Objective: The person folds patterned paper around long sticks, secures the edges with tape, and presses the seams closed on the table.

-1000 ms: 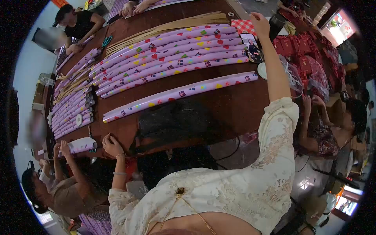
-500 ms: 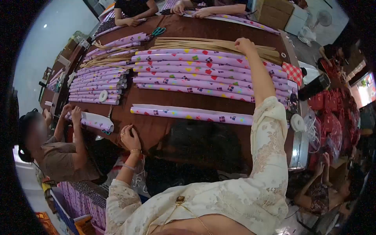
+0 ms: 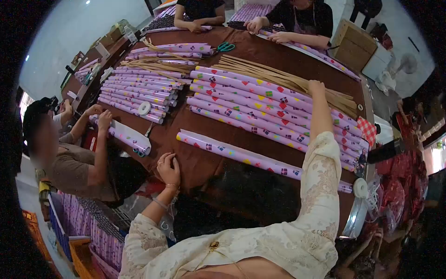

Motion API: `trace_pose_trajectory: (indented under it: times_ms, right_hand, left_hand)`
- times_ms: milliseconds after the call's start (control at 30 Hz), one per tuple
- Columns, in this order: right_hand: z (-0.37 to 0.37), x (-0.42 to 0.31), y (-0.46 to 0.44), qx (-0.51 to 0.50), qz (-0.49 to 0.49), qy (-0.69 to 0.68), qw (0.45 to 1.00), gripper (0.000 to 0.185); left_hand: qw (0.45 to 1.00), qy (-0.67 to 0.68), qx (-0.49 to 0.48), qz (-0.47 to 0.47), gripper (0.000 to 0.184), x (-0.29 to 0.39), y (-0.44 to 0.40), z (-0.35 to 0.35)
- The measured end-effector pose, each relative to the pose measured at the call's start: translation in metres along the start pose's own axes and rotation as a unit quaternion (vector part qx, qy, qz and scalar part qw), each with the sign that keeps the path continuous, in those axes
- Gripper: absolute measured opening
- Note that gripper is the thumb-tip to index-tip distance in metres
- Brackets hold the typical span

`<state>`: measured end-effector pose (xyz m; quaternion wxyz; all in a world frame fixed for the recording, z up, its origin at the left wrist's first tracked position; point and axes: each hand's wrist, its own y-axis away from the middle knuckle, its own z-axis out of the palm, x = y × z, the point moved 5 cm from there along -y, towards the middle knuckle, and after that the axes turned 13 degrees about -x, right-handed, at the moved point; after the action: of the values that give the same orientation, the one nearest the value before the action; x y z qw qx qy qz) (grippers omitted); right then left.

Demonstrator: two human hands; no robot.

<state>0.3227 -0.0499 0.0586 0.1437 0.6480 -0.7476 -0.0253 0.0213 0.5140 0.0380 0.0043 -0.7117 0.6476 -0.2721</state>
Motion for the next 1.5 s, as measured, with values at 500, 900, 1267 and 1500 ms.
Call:
trace_pose_trajectory:
  times_ms: [500, 900, 1267, 1500]
  right_hand:
    - [-0.026, -0.009, 0.033, 0.109, -0.107, -0.033, 0.988, 0.019]
    - [-0.235, -0.031, 0.183, 0.449, -0.069, -0.130, 0.881, 0.027]
    - [-0.325, -0.087, 0.231, 0.463, -0.097, -0.107, 0.874, 0.031]
    - [-0.338, -0.104, 0.207, 0.459, -0.081, -0.098, 0.879, 0.034]
  left_hand:
    - [1.000, 0.005, 0.020, 0.016, 0.015, 0.000, 0.001, 0.001]
    - [0.999, 0.027, 0.044, -0.001, 0.020, -0.008, 0.003, 0.007]
    - [0.958, 0.280, -0.040, 0.034, 0.032, -0.022, -0.009, -0.018]
    - [0.939, 0.307, -0.020, 0.152, 0.022, 0.038, -0.028, -0.061]
